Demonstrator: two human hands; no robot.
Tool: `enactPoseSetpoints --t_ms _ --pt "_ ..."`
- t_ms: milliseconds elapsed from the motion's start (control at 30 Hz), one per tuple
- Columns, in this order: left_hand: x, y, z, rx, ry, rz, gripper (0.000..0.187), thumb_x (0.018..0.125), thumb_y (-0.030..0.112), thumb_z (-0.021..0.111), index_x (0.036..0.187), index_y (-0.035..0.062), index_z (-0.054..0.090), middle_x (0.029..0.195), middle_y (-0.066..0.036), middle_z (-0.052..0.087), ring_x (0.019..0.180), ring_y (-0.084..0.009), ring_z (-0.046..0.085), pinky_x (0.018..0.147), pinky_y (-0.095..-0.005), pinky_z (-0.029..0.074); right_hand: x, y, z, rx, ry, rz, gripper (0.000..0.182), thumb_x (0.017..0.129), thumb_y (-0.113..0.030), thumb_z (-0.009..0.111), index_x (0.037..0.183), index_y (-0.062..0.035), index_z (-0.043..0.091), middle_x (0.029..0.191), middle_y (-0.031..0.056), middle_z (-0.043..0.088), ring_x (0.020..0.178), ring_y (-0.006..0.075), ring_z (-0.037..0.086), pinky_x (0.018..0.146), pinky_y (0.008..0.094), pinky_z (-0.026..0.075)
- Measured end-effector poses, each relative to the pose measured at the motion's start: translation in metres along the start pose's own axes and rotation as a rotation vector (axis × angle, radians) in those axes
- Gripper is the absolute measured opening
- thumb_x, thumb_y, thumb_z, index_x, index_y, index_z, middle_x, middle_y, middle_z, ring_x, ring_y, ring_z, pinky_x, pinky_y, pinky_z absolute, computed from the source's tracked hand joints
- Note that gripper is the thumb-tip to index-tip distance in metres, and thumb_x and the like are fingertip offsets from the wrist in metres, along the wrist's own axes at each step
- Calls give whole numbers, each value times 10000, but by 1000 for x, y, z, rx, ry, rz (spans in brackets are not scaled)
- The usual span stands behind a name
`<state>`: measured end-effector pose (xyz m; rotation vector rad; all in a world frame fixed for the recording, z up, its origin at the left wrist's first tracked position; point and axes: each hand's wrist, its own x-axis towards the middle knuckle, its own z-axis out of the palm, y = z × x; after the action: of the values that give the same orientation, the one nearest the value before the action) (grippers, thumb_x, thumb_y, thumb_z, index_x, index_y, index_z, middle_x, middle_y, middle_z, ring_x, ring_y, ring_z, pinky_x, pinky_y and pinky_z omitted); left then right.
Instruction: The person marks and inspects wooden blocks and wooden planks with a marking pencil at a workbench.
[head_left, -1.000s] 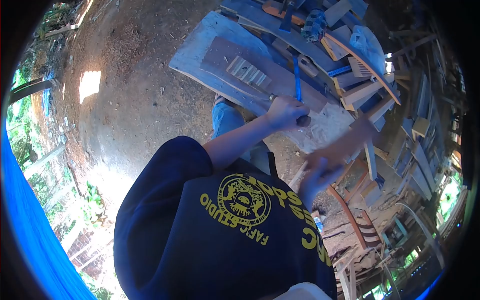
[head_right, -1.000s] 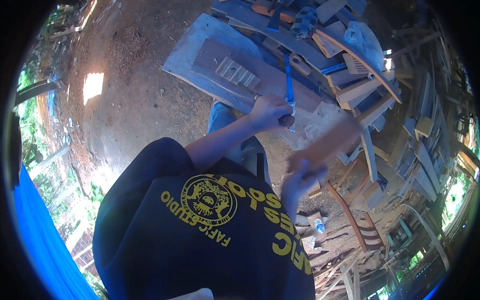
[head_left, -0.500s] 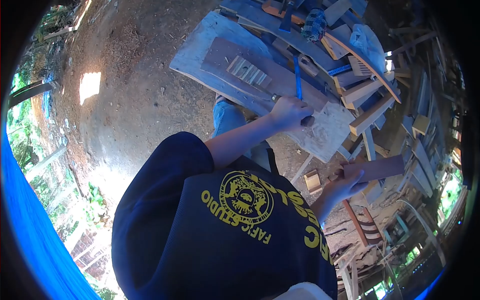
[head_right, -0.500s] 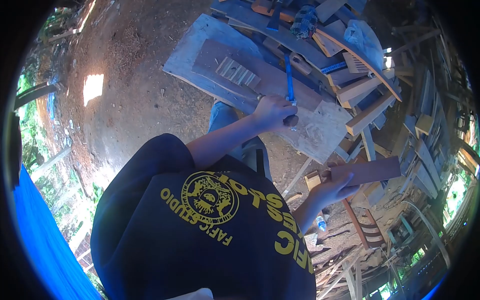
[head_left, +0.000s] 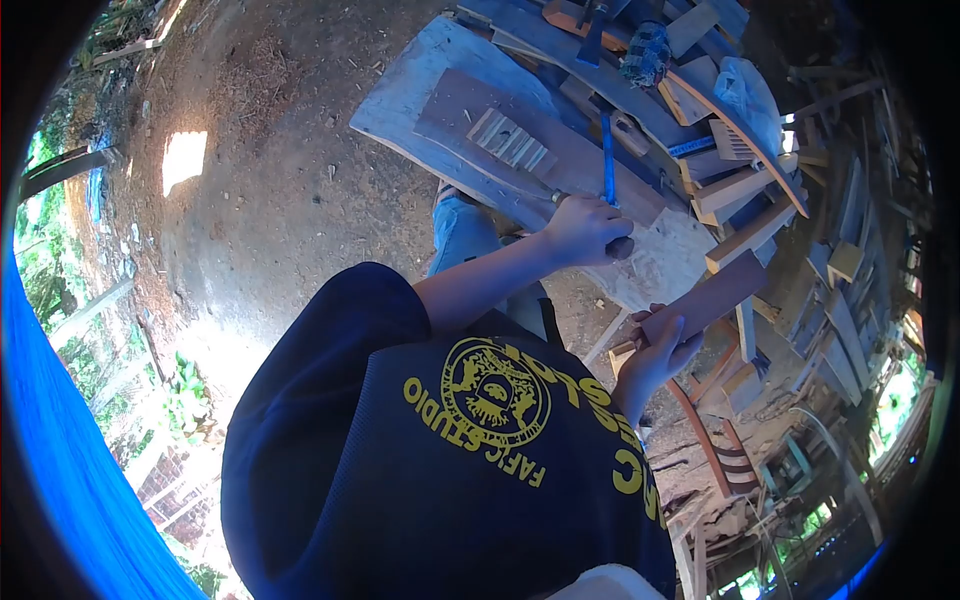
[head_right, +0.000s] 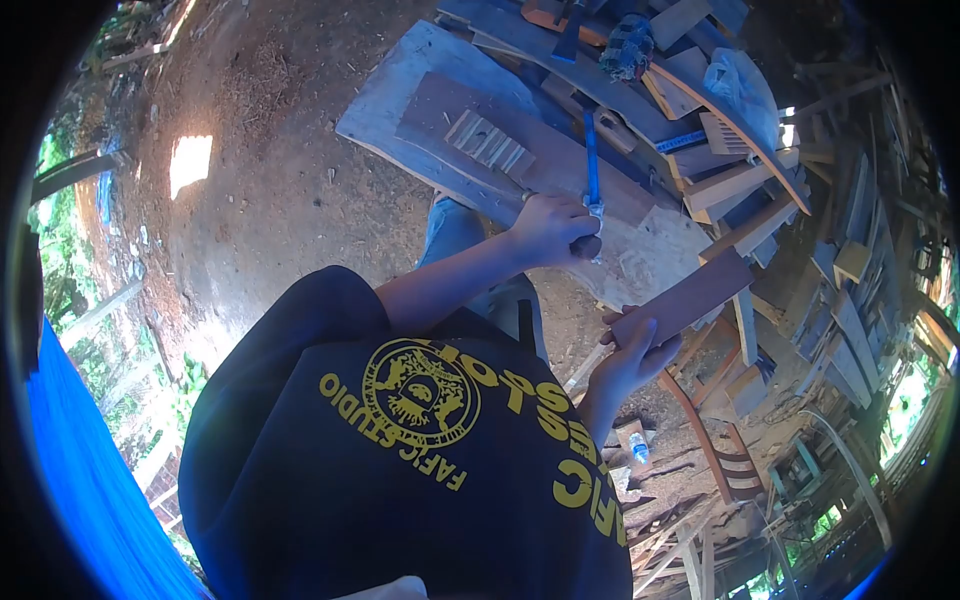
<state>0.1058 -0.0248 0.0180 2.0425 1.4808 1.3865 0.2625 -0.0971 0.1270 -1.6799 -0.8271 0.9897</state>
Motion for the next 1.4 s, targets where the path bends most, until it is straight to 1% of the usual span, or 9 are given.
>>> enactPoseSetpoints --t_ms 433,533,633,833,900,1000,1233,1367,1400 --pt "-1 -5 10 -15 136 0 149 612 143 634 576 140 489 504 -7 459 460 -193 536 449 -332 439 1 -33 7 321 347 -489 435 941 -345 551 1176 5 445 836 110 614 722 186 616 632 241 468" --pt "-9 -6 15 -12 105 20 157 613 162 645 581 144 493 515 -1 466 480 -187 547 456 -330 435 -11 76 10 -283 -172 -286 468 898 -214 604 1271 14 439 1004 128 634 868 168 619 785 255 496" --pt "-13 -11 19 -4 43 40 166 621 185 655 587 149 496 530 5 479 508 -183 562 471 -329 433 -15 2 15 -258 -171 200 440 935 -215 573 1260 23 396 898 125 619 674 155 591 540 258 427" --pt "-6 -10 22 36 30 23 151 611 185 683 628 146 538 567 5 529 538 -180 581 503 -321 452 0 -3 -24 153 270 -189 492 930 -224 584 1298 27 377 992 140 610 705 129 597 540 247 452" --pt "-5 -10 22 61 39 -10 148 624 195 685 635 148 545 576 6 536 543 -182 585 498 -322 452 1 102 -27 -704 276 -539 542 935 -288 582 1322 29 373 980 134 631 764 167 621 562 255 474" --pt "-9 -13 21 86 -28 32 195 654 249 682 612 150 520 559 2 516 545 -186 591 486 -332 450 -29 57 13 -210 -200 147 548 924 -210 585 1349 26 332 1025 207 598 750 184 642 553 261 526" --pt "-25 -13 43 120 -145 74 201 640 267 708 657 156 542 596 14 557 576 -183 605 558 -332 476 -5 21 -26 182 355 -80 414 930 -224 569 1244 -1 417 1052 231 588 758 195 625 620 265 524" --pt "-36 -21 48 161 -210 64 217 663 290 718 676 152 551 604 19 568 588 -182 613 572 -322 483 -14 126 -16 -476 -246 -48 356 914 -223 608 1163 -25 446 940 160 643 648 165 643 433 247 401" --pt "-37 -23 50 164 -201 60 224 670 296 721 680 149 553 606 19 572 590 -183 614 575 -322 484 -23 110 -10 -376 -263 183 321 943 -228 560 1167 -26 450 1038 200 593 881 202 613 733 310 500"
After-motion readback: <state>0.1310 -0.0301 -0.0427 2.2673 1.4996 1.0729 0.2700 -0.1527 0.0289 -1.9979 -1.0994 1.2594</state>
